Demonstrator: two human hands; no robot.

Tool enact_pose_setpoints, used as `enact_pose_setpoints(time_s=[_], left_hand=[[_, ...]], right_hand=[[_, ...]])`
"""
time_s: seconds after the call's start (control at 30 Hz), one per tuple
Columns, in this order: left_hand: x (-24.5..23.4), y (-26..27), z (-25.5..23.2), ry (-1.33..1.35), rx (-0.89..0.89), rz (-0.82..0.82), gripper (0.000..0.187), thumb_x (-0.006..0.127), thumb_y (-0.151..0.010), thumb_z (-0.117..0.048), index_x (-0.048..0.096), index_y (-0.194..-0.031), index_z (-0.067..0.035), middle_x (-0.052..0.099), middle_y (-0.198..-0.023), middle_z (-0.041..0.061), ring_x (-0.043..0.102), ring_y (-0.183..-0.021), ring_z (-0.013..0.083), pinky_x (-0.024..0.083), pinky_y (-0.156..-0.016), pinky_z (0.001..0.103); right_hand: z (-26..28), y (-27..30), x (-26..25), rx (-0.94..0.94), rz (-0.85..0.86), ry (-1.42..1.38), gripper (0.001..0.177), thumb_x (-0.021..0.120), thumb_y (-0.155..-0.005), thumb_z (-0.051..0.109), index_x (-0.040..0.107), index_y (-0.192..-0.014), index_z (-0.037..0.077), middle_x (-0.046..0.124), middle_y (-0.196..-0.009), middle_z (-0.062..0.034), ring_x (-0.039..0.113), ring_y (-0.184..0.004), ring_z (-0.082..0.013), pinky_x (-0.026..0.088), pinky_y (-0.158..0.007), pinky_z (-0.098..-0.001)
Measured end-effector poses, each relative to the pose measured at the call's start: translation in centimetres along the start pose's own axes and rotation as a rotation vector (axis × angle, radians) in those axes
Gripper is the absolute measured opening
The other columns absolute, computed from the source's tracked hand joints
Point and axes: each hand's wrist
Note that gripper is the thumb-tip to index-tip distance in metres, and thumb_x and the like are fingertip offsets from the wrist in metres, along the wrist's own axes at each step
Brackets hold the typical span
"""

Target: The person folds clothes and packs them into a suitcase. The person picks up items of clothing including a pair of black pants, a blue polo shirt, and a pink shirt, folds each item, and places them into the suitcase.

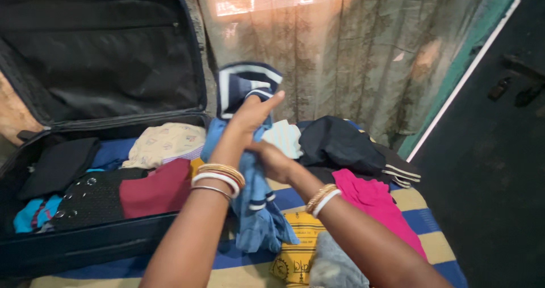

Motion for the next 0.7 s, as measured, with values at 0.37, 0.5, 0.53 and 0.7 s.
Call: enact_pose_setpoints(time_s=[0.37, 0.5, 0.53, 0.7], left_hand=[[-9.9, 4.5, 8.1, 0.294, -0.14, -0.365, 0.075, 0.071, -0.09, -0.06, 0.06, -0.132, 0.001, 0.065, -0.119, 0.013, 0.059, -0.106, 0.0242, 0.051, -0.084, 0.042], [-9.2, 7.2, 8.1, 0.346, -0.229, -0.091, 0.086, 0.059, -0.082, -0.071, 0.064, -0.14, -0.006, 0.067, -0.139, 0.001, 0.051, -0.134, 0.0154, 0.036, -0.099, 0.036], [-9.2, 7.7, 7.6, 0.347, -0.229, -0.092, 0.086, 0.059, -0.082, -0.071, 0.064, -0.14, -0.006, 0.067, -0.139, 0.001, 0.051, -0.134, 0.0154, 0.036, -0.099, 0.036], [-8.2, 8.9, 6.0, 0.417, -0.151, 0.262, 0.073, 0.067, -0.088, -0.055, 0.06, -0.138, -0.002, 0.067, -0.138, 0.008, 0.06, -0.13, 0.0198, 0.047, -0.108, 0.037]], right_hand=[[6.0, 3.7, -2.2, 0.003, 0.155, -0.501, 0.036, 0.061, -0.094, 0.025, 0.07, -0.115, -0.003, 0.076, -0.107, -0.0159, 0.072, -0.1, -0.0309, 0.053, -0.1, -0.0465], [7.0, 3.5, -2.4, 0.003, 0.24, -0.514, 0.037, 0.06, -0.097, 0.024, 0.069, -0.116, -0.006, 0.076, -0.11, -0.0177, 0.072, -0.102, -0.0318, 0.052, -0.103, -0.0475], [7.3, 3.5, -2.5, 0.004, 0.241, -0.513, 0.037, 0.06, -0.097, 0.024, 0.069, -0.116, -0.006, 0.076, -0.11, -0.0178, 0.072, -0.102, -0.0318, 0.052, -0.103, -0.0475], [8.5, 4.1, -2.6, 0.022, 0.188, -0.499, 0.038, 0.059, -0.093, 0.024, 0.069, -0.116, -0.005, 0.076, -0.11, -0.0175, 0.073, -0.102, -0.0321, 0.053, -0.104, -0.0473]])
Point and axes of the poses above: each hand's wrist, its own y-axis away from the middle knuckle, its own x-axis out of the palm, z = x × y
